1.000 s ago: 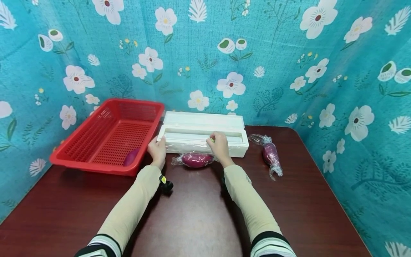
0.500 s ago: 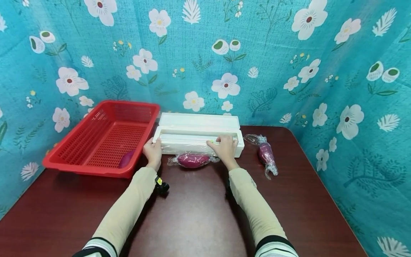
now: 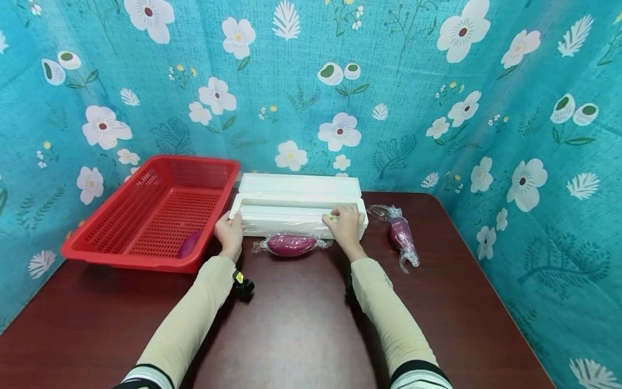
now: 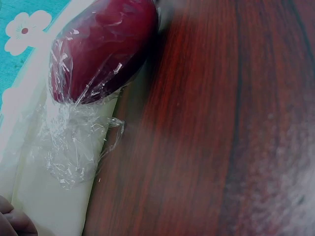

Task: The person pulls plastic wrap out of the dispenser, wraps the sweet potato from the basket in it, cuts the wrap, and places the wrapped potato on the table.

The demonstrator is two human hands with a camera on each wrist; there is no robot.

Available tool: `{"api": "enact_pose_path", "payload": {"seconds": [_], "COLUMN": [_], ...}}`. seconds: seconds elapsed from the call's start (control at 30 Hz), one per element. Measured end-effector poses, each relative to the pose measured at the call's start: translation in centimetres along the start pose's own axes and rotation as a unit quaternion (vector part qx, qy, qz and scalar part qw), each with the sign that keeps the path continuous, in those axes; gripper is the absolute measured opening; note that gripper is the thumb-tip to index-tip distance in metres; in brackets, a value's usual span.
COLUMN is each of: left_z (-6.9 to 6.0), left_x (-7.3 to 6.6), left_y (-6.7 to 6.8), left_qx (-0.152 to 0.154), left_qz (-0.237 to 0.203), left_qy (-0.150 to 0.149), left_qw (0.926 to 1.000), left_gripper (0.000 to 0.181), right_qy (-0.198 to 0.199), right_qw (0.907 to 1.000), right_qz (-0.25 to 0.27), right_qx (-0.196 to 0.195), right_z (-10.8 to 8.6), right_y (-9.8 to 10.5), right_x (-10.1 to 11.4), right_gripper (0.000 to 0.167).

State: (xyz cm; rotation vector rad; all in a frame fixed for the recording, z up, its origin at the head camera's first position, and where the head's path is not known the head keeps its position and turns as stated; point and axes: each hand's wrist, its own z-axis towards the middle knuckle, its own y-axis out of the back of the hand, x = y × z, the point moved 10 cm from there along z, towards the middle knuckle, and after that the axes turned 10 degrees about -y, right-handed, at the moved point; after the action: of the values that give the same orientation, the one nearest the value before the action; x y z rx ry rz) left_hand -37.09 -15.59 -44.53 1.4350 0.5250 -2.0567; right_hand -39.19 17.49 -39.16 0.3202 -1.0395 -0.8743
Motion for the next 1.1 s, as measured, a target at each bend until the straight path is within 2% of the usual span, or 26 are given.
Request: {"api": "enact_pose_path", "payload": {"seconds": [0.3, 0.5, 0.63, 0.73, 0.93, 1.1], "left_z": [-0.1, 0.0, 0.0, 0.1, -0.1, -0.2], "left_x": [-0.1, -0.1, -0.2, -0.2, 0.0, 0.3], "left_y": [-0.1, -0.4, -0.4, -0.4, 0.2, 0.1], "left_qx": [0.001, 0.007, 0.008, 0.007, -0.001, 0.002], "left_qz": [0.027, 0.021, 0.021, 0.018, 0.021, -0.010], "left_qy": [-0.005, -0.009, -0.014, -0.012, 0.012, 0.030], "left_qw": [0.9996, 0.9997, 0.9996, 0.9997, 0.9997, 0.9995], "left_gripper": [0.017, 0.015, 0.014, 0.014, 0.018, 0.021], "right_qy": [-0.028, -0.060, -0.083, -0.084, -0.059, -0.032], "right_qw": [0.9992, 0.9979, 0.9964, 0.9962, 0.9973, 0.9961], "right_qz": [0.020, 0.002, 0.007, 0.024, 0.042, 0.069], "right_qx": [-0.019, -0.025, -0.012, 0.000, -0.010, -0.046], "right_z": [-0.1, -0.2, -0.1, 0.1, 0.3, 0.2], "right_y": [1.1, 1.7, 1.6, 1.5, 2.1, 3.3], "right_x": [-1.5, -2.2, -2.4, -2.4, -2.7, -3.4], "right_gripper": [0.019, 0.022, 0.021, 0.020, 0.015, 0.010]}}
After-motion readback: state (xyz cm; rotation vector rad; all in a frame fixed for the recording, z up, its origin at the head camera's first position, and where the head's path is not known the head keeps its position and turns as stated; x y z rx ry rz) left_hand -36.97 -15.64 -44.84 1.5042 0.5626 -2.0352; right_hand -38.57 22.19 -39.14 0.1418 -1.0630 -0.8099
